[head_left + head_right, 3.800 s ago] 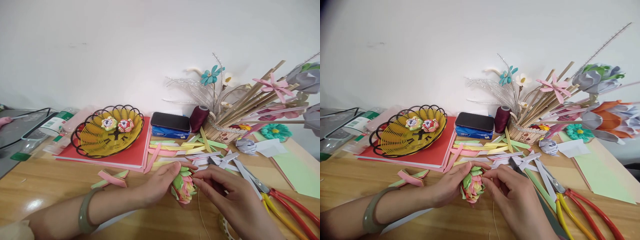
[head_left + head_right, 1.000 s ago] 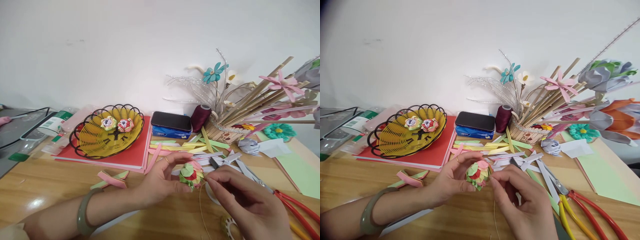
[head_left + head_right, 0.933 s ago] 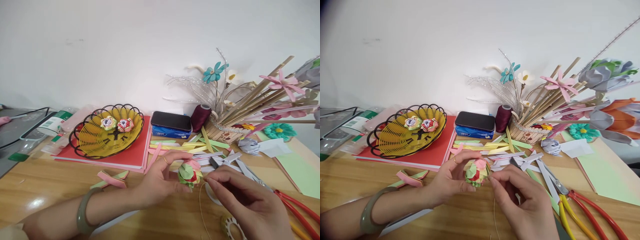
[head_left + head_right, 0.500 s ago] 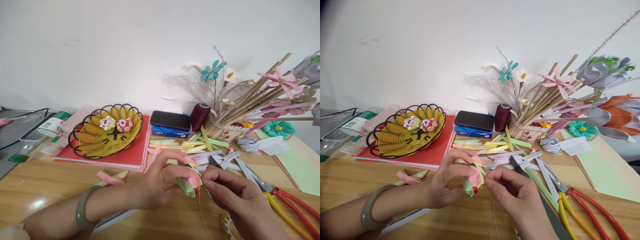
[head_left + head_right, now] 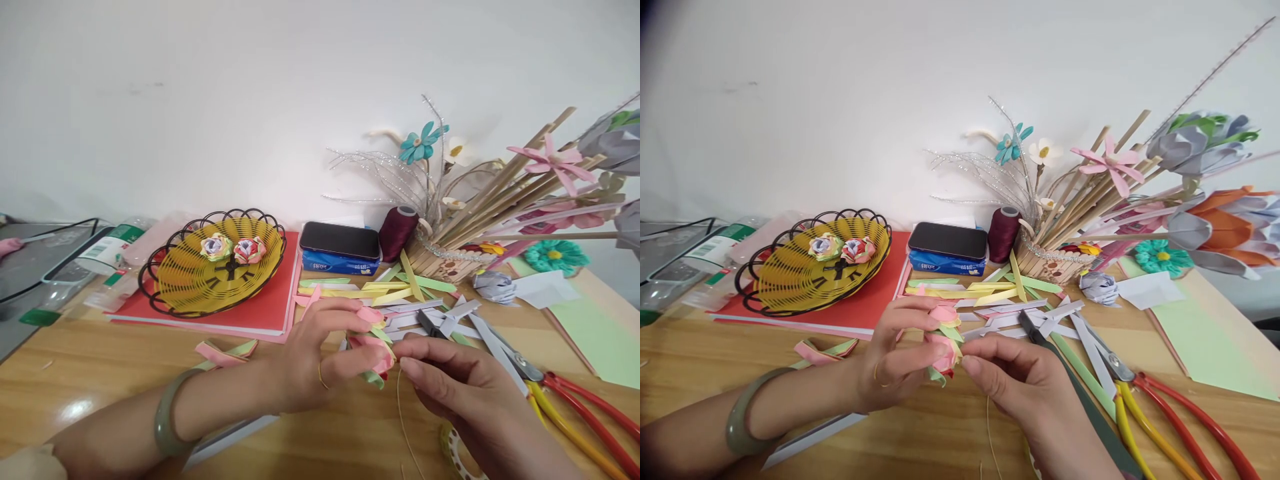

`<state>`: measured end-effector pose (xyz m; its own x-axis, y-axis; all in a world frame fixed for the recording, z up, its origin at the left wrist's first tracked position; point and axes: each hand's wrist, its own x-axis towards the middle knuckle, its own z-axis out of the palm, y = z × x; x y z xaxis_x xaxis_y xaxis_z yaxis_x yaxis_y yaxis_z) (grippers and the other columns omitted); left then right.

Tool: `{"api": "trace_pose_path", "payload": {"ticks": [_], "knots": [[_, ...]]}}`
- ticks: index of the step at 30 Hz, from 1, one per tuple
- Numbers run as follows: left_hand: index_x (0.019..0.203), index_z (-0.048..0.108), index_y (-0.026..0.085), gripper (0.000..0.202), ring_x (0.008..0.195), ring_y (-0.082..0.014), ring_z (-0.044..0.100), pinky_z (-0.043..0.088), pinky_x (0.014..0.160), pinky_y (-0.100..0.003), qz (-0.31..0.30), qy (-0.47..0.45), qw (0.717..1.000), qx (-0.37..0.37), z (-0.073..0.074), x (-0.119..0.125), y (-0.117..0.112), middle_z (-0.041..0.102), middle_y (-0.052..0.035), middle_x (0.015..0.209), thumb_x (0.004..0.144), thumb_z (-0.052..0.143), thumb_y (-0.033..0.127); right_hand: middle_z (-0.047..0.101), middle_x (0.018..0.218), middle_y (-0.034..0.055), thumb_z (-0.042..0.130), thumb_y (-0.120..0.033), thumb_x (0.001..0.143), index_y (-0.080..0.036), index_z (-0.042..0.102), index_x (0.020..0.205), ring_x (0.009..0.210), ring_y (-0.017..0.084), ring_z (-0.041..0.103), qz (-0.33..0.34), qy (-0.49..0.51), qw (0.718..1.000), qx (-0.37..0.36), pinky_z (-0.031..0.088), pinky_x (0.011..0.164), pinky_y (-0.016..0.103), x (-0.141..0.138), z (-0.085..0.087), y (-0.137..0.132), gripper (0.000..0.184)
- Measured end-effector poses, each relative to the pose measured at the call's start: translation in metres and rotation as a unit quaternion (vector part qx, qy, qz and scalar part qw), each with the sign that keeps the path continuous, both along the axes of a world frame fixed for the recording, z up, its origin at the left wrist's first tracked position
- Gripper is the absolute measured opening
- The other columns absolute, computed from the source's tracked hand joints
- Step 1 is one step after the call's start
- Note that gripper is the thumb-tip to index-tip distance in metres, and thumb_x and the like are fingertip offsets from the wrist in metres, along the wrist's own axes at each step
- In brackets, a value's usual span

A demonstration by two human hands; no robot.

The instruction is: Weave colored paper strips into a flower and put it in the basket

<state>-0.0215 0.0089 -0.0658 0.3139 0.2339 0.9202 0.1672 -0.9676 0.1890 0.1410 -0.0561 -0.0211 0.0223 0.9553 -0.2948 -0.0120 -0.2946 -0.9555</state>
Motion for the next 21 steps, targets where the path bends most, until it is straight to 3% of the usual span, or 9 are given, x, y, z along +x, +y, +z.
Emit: {"api": "trace_pose_path", "payload": {"ticks": [3, 5, 6, 8, 10, 11, 13, 17, 21], "knots": [[0.102, 0.051, 0.019, 0.031, 0.108, -0.0199, 0.050, 0.049, 0.090, -0.038, -0.016, 0.042, 0.999, -0.013, -0.003, -0.003, -0.002, 0.045, -0.0054, 0.107, 0.075, 0.056, 0.005, 0.063, 0.062, -0.0004, 0.074, -0.039, 0.062, -0.023, 0.071, 0.065, 0.056, 0.012, 0.049, -0.008, -0.027, 0.999, 0.015, 0.039, 0.051, 0.022, -0.001, 0.001, 0.003, 0.017], [0.118, 0.045, 0.024, 0.048, 0.112, -0.0214, 0.047, 0.044, 0.095, -0.043, -0.048, 0.058, 0.988, -0.138, -0.004, -0.006, -0.003, 0.042, -0.0080, 0.117, 0.075, 0.053, 0.005, 0.061, 0.059, -0.0010, 0.072, -0.041, 0.063, -0.022, 0.068, 0.062, 0.055, 0.012, 0.048, -0.032, -0.068, 0.997, 0.034, 0.040, 0.051, 0.023, -0.002, 0.004, 0.004, 0.020], [0.126, 0.038, 0.027, 0.055, 0.114, -0.0219, 0.046, 0.043, 0.096, -0.044, -0.076, 0.061, 0.966, -0.238, -0.005, -0.007, -0.003, 0.041, -0.0091, 0.123, 0.077, 0.052, 0.007, 0.059, 0.059, -0.0012, 0.070, -0.042, 0.064, -0.022, 0.067, 0.062, 0.055, 0.013, 0.048, -0.043, -0.089, 0.994, 0.050, 0.040, 0.052, 0.023, -0.002, 0.005, 0.005, 0.021], [0.133, 0.029, 0.032, 0.056, 0.113, -0.0223, 0.048, 0.046, 0.090, -0.042, -0.157, 0.056, 0.871, -0.462, -0.005, -0.010, -0.001, 0.040, -0.0098, 0.131, 0.083, 0.048, 0.016, 0.057, 0.059, -0.0013, 0.067, -0.041, 0.068, -0.022, 0.065, 0.062, 0.056, 0.013, 0.047, -0.048, -0.133, 0.986, 0.086, 0.039, 0.052, 0.024, -0.002, 0.006, 0.004, 0.020], [0.134, 0.031, 0.033, 0.045, 0.103, -0.0213, 0.055, 0.052, 0.077, -0.036, -0.258, 0.029, 0.741, -0.619, -0.004, -0.010, 0.000, 0.044, -0.0102, 0.130, 0.089, 0.040, 0.031, 0.057, 0.061, -0.0005, 0.064, -0.039, 0.072, -0.022, 0.065, 0.063, 0.055, 0.013, 0.046, -0.032, -0.184, 0.974, 0.127, 0.037, 0.050, 0.024, -0.001, 0.004, 0.004, 0.019], [0.133, 0.033, 0.032, 0.044, 0.098, -0.0207, 0.058, 0.053, 0.070, -0.033, -0.300, 0.015, 0.687, -0.661, -0.004, -0.009, 0.001, 0.047, -0.0111, 0.126, 0.090, 0.037, 0.039, 0.057, 0.061, 0.0002, 0.062, -0.037, 0.074, -0.022, 0.065, 0.064, 0.055, 0.013, 0.047, -0.018, -0.213, 0.965, 0.149, 0.036, 0.049, 0.025, -0.001, 0.002, 0.004, 0.018], [0.134, 0.033, 0.030, 0.053, 0.092, -0.0197, 0.059, 0.053, 0.065, -0.030, -0.344, -0.012, 0.626, -0.700, -0.003, -0.007, 0.000, 0.052, -0.0115, 0.117, 0.086, 0.041, 0.050, 0.057, 0.062, 0.0006, 0.059, -0.033, 0.077, -0.022, 0.065, 0.067, 0.056, 0.014, 0.048, 0.008, -0.267, 0.944, 0.193, 0.035, 0.047, 0.025, 0.000, -0.003, 0.004, 0.016], [0.137, 0.027, 0.032, 0.066, 0.090, -0.0147, 0.056, 0.051, 0.075, -0.031, -0.342, -0.043, 0.595, -0.726, -0.004, -0.002, -0.003, 0.057, -0.0039, 0.095, 0.079, 0.057, 0.045, 0.056, 0.060, -0.0005, 0.057, -0.027, 0.080, -0.023, 0.065, 0.068, 0.052, 0.013, 0.047, 0.031, -0.323, 0.911, 0.253, 0.035, 0.046, 0.024, 0.000, -0.009, 0.004, 0.015], [0.136, 0.029, 0.033, 0.061, 0.092, -0.0132, 0.057, 0.042, 0.091, -0.036, -0.348, -0.060, 0.621, -0.700, -0.009, -0.002, -0.002, 0.059, -0.0009, 0.088, 0.082, 0.057, 0.038, 0.065, 0.070, 0.0015, 0.060, -0.031, 0.079, -0.025, 0.069, 0.074, 0.064, 0.016, 0.057, 0.046, -0.284, 0.924, 0.251, 0.044, 0.056, 0.025, 0.000, -0.007, 0.004, 0.012]]}}
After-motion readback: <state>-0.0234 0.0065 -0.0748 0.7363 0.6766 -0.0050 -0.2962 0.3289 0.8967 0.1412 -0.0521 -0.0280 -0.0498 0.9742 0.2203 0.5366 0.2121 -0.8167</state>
